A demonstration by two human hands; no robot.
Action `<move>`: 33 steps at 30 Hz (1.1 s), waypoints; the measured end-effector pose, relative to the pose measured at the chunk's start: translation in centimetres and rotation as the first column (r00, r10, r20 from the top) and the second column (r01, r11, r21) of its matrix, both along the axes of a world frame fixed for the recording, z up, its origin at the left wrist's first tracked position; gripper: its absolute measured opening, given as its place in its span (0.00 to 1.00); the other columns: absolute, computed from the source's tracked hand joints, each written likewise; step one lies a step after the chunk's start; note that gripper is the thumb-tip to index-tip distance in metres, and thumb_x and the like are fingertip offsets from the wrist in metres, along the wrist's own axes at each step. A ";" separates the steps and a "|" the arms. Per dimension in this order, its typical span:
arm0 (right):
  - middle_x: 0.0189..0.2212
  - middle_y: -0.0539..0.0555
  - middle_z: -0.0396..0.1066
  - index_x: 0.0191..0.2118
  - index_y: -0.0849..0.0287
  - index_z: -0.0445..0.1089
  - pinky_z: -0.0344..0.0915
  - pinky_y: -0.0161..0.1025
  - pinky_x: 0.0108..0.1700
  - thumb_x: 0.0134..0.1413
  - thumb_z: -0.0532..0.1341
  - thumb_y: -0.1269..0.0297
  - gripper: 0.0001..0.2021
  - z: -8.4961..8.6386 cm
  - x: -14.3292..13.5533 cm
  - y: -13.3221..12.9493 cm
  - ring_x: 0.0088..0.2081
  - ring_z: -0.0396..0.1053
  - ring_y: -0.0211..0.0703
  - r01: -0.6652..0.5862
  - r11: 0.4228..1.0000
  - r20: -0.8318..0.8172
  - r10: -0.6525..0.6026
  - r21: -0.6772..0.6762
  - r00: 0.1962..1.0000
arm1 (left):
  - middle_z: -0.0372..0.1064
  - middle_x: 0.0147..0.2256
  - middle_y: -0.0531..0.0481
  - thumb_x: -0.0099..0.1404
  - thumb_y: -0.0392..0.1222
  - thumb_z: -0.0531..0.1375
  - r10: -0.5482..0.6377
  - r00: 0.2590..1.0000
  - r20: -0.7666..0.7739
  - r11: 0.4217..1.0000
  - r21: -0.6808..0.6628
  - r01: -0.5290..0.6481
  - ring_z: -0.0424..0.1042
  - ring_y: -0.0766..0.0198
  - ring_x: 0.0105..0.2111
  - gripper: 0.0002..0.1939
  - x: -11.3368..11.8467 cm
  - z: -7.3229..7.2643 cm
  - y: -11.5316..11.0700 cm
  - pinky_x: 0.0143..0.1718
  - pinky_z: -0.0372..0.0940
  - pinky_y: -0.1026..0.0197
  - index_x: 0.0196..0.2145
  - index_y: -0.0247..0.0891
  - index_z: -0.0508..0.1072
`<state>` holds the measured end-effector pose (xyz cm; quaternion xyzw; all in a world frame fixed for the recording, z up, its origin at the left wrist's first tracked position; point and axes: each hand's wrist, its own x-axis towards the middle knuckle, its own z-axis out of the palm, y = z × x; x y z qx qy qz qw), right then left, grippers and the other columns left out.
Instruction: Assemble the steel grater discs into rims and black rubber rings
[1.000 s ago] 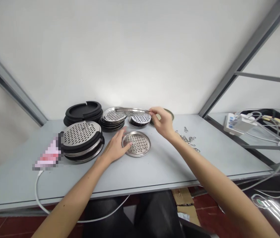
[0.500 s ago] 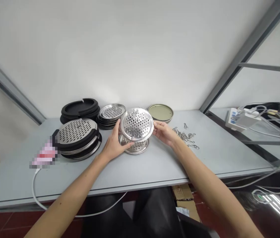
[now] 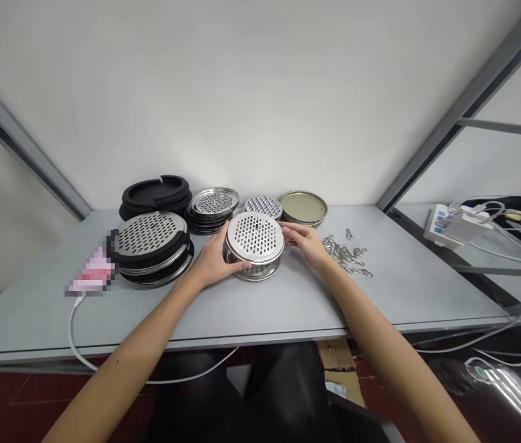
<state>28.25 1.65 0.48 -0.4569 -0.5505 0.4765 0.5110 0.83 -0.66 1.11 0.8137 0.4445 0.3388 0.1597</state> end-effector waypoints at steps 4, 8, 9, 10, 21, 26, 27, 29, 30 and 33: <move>0.26 0.52 0.75 0.48 0.64 0.77 0.68 0.41 0.37 0.51 0.63 0.53 0.23 -0.5 -0.2 0.1 0.28 0.67 0.39 -0.006 0.994 0.182 -0.014 0.108 0.983 | 0.53 0.64 0.33 0.50 0.61 0.69 0.022 0.999 -0.029 0.999 -0.029 -0.023 0.55 0.42 0.64 0.58 -0.1 -0.1 0.0 0.63 0.53 0.42 0.68 0.35 0.47; 0.31 0.55 0.78 0.49 0.65 0.76 0.69 0.43 0.38 0.53 0.61 0.53 0.23 -0.6 0.0 0.1 0.30 0.70 0.43 -0.008 0.990 0.256 -0.029 0.141 0.966 | 0.54 0.64 0.32 0.50 0.62 0.69 0.029 0.998 -0.053 0.998 -0.056 -0.032 0.56 0.41 0.64 0.58 -0.1 -0.2 0.0 0.63 0.54 0.41 0.68 0.34 0.47; 0.32 0.56 0.78 0.49 0.65 0.77 0.70 0.43 0.39 0.53 0.60 0.53 0.23 -0.6 0.1 0.1 0.32 0.72 0.44 -0.007 0.988 0.272 -0.035 0.152 0.962 | 0.54 0.64 0.32 0.50 0.62 0.68 0.026 0.998 -0.055 0.998 -0.056 -0.029 0.56 0.41 0.63 0.59 -0.1 -0.2 0.0 0.63 0.54 0.41 0.68 0.33 0.47; 0.34 0.57 0.79 0.48 0.65 0.77 0.70 0.44 0.40 0.54 0.60 0.53 0.23 -0.5 0.2 0.1 0.34 0.73 0.46 -0.008 0.986 0.290 -0.042 0.169 0.956 | 0.54 0.64 0.32 0.49 0.63 0.68 0.024 0.998 -0.053 0.998 -0.052 -0.026 0.56 0.41 0.63 0.59 -0.1 -0.2 0.0 0.63 0.54 0.42 0.68 0.33 0.47; 0.44 0.57 0.78 0.39 0.59 0.81 0.67 0.52 0.55 0.55 0.61 0.51 0.18 -0.6 0.4 -0.1 0.51 0.72 0.58 -0.087 0.990 0.253 0.056 0.110 0.966 | 0.58 0.62 0.36 0.48 0.64 0.69 -0.014 1.000 -0.021 1.000 -0.018 0.014 0.59 0.42 0.62 0.57 -0.4 0.0 -0.7 0.63 0.55 0.43 0.66 0.36 0.51; 0.43 0.59 0.79 0.38 0.60 0.80 0.67 0.51 0.54 0.53 0.62 0.50 0.18 -0.7 0.3 0.1 0.49 0.74 0.55 -0.080 0.996 0.125 0.076 0.027 0.989 | 0.64 0.59 0.37 0.48 0.64 0.69 -0.032 0.998 -0.061 0.998 -0.053 0.029 0.61 0.40 0.60 0.55 -0.3 0.1 -0.8 0.60 0.59 0.42 0.66 0.39 0.53; 0.43 0.59 0.79 0.38 0.60 0.80 0.68 0.51 0.54 0.53 0.62 0.50 0.18 -0.8 0.3 0.2 0.48 0.74 0.54 -0.076 0.997 0.128 0.074 0.013 0.989 | 0.65 0.58 0.38 0.48 0.63 0.69 -0.037 0.997 -0.061 0.998 -0.052 0.034 0.62 0.41 0.59 0.54 -0.3 0.1 -0.8 0.60 0.59 0.42 0.65 0.39 0.54; 0.43 0.59 0.79 0.39 0.60 0.80 0.68 0.50 0.53 0.52 0.63 0.51 0.18 -1.0 0.3 0.3 0.48 0.74 0.53 -0.069 0.998 0.141 0.068 -0.002 0.988 | 0.65 0.57 0.39 0.48 0.63 0.69 -0.043 0.998 -0.053 0.998 -0.053 0.040 0.63 0.41 0.59 0.51 -0.2 0.1 -0.8 0.60 0.60 0.42 0.64 0.41 0.57; 0.42 0.59 0.79 0.39 0.60 0.80 0.68 0.49 0.53 0.52 0.63 0.51 0.18 -1.2 0.3 0.4 0.47 0.74 0.53 -0.067 0.998 0.145 0.066 -0.002 0.987 | 0.65 0.58 0.40 0.48 0.63 0.69 -0.043 0.998 -0.050 0.998 -0.058 0.040 0.63 0.41 0.59 0.51 -0.1 0.1 -0.9 0.60 0.59 0.42 0.64 0.41 0.58; 0.39 0.58 0.80 0.38 0.61 0.80 0.69 0.48 0.51 0.52 0.62 0.51 0.19 -1.4 0.3 0.4 0.44 0.75 0.52 -0.063 0.998 0.164 0.062 0.001 0.984 | 0.63 0.59 0.41 0.48 0.63 0.69 -0.040 0.996 -0.074 0.995 -0.089 0.033 0.57 0.40 0.63 0.51 -0.1 0.0 -0.9 0.62 0.56 0.41 0.64 0.41 0.57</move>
